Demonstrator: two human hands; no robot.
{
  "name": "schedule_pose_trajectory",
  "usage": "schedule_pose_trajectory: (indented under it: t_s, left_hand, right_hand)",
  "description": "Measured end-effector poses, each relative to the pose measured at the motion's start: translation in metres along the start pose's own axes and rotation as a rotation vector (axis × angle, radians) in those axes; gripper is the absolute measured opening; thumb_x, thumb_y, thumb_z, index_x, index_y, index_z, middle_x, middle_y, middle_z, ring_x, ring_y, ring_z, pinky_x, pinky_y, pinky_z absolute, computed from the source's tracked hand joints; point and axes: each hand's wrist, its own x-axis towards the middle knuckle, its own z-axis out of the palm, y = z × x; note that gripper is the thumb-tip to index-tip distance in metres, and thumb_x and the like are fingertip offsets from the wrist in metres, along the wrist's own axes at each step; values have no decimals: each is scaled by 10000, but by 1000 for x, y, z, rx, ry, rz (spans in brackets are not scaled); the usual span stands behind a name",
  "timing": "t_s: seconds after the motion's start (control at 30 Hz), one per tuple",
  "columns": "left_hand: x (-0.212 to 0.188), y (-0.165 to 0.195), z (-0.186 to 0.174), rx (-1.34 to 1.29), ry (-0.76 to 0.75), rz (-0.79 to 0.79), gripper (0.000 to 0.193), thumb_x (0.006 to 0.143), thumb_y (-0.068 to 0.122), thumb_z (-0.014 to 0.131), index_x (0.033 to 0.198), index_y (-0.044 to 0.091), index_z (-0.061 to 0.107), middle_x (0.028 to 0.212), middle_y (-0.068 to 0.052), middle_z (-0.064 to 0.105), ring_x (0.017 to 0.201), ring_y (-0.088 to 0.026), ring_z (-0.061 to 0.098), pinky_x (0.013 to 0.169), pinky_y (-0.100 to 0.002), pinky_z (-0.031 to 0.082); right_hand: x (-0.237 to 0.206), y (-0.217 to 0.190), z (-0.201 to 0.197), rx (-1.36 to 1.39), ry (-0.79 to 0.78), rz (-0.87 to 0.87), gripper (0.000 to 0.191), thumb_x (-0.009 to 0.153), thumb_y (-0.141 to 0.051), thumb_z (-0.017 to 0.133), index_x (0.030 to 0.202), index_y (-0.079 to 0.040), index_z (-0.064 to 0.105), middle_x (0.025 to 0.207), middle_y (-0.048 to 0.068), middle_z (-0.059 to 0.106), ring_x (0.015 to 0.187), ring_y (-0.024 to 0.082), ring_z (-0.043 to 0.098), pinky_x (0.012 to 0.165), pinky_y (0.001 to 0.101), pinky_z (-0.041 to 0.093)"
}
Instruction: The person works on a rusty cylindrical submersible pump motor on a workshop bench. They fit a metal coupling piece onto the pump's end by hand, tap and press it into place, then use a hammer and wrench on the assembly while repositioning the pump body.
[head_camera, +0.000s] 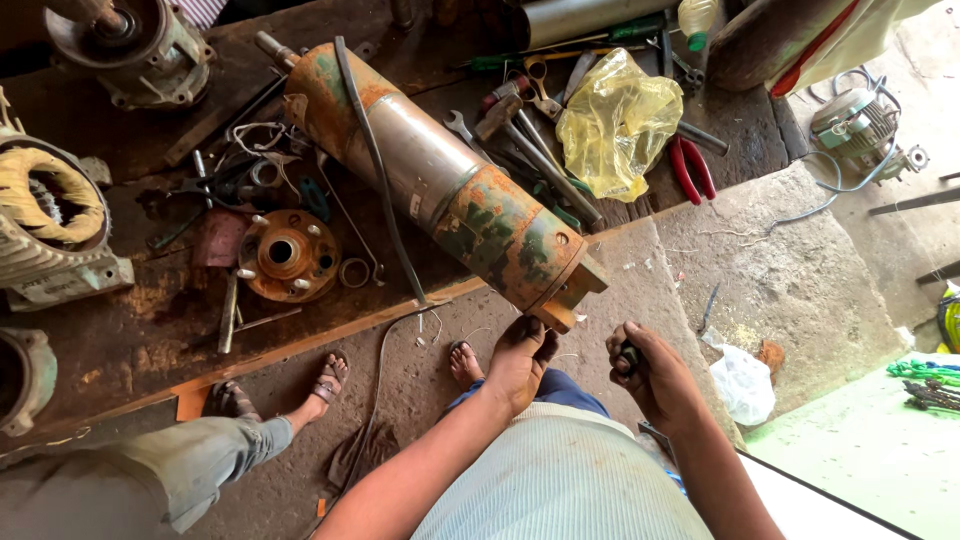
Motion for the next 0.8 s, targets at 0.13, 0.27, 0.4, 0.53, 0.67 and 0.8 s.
schedule_pose_trajectory:
  t_s: [0.13, 0.27, 0.4, 0.53, 0.67, 0.8]
  left_hand:
    - [-3, 2, 1, 25, -47, 15, 260, 971, 56, 665, 1225, 86, 622, 1152, -2, 650, 1042, -149, 641, 964, -334, 540]
    - [1, -3, 1, 56, 16, 16, 267, 957, 37, 660, 1195, 133, 588, 1103, -1, 648, 1015, -156, 645, 939, -350, 548]
    - [6, -1, -2, 45, 13, -9, 237, 979, 54, 653, 1203, 115, 605, 1101, 13, 646, 1011, -154, 644, 940, -348, 549]
    - [1, 0, -5, 61, -25, -10, 196, 1000, 103, 640, 1196, 91, 635, 1113, -18, 667, 996, -163, 645, 935, -345, 549]
    - [-4, 3, -6, 193, -59, -18, 204, 1014, 128, 651, 1215, 101, 628, 1145, -8, 645, 1012, -145, 623, 942, -342, 531]
    - [-7, 3, -12, 643, -179, 31, 319, 1005, 141, 675, 1311, 73, 618, 1476, -2, 492, 1337, -158, 458, 1123, -371, 369]
  right_hand:
    - [0, 1, 3, -10, -5, 6, 259, 1023, -300, 566, 940, -57, 597, 824, 17, 582, 659, 83, 500, 582, 262, 439]
    - [0, 4, 6, -26, 9, 9, 242, 1021, -290, 570, 941, -62, 593, 817, 18, 578, 652, 87, 494, 585, 262, 437]
    - [1, 6, 9, -38, -8, 3, 245, 1018, -295, 571, 938, -64, 592, 800, 15, 567, 648, 89, 492, 574, 267, 432]
    - [3, 11, 6, -43, 19, 14, 242, 1021, -294, 571, 932, -69, 584, 794, 11, 561, 644, 89, 484, 570, 262, 423]
    - [4, 15, 2, -56, -4, 11, 248, 1029, -305, 572, 933, -77, 585, 799, 9, 562, 652, 88, 496, 575, 260, 441]
    - [10, 20, 2, -133, 59, 55, 222, 1018, -306, 571, 994, -91, 621, 844, 11, 606, 698, 101, 540, 633, 263, 492]
